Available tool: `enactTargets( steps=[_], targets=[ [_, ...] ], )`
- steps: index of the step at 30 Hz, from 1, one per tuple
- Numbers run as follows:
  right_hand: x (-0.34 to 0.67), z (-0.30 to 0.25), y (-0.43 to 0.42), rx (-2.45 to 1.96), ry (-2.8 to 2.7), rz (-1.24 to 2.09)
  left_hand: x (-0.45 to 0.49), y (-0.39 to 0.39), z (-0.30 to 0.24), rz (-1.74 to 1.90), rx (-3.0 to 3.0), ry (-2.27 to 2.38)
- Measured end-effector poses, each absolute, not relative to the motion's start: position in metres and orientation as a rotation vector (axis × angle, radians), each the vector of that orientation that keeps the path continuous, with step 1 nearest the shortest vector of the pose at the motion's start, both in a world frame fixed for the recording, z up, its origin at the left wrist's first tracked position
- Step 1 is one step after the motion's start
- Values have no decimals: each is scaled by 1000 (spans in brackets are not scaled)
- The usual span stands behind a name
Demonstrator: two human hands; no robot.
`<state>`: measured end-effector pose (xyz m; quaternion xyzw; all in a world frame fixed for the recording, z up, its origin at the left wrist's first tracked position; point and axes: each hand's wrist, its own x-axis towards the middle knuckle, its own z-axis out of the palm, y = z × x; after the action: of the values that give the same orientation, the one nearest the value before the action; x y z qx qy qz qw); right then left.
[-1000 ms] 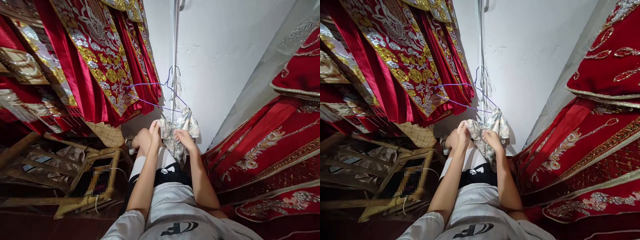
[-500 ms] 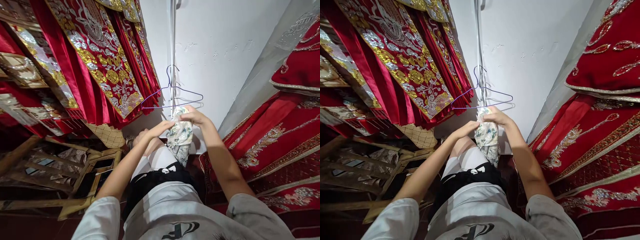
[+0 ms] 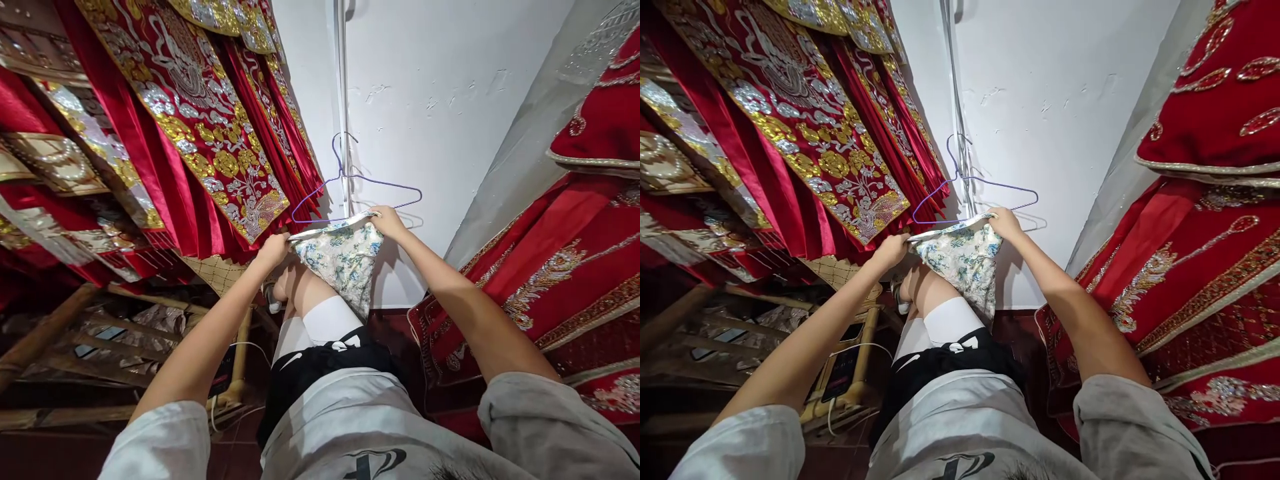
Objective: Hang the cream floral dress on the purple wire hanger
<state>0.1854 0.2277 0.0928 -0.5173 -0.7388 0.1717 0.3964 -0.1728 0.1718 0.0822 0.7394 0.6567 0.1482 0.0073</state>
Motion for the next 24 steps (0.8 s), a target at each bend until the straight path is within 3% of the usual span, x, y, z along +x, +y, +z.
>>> enactTargets(
  steps=[5, 8, 11, 18, 21, 24],
  targets=[
    [200, 110, 211, -1295, -1794, 588, -151, 195, 100, 1291, 2053, 1814],
    [191, 114, 195, -1311, -1836, 663, -128, 206, 121, 1522, 2015, 1568],
    [187, 114, 182, -1210, -1859, 611, -109, 206, 140, 1523, 2120, 1422],
    [241, 131, 201, -1285, -1480, 238, -111, 191, 157, 1380, 2287, 1613],
    [262, 142, 208, -1383, -1533, 387, -116, 191, 161, 1367, 2315, 1596],
    [272, 155, 199, -1342, -1693, 787, -126, 197, 164, 1524, 2191, 1653]
  ],
)
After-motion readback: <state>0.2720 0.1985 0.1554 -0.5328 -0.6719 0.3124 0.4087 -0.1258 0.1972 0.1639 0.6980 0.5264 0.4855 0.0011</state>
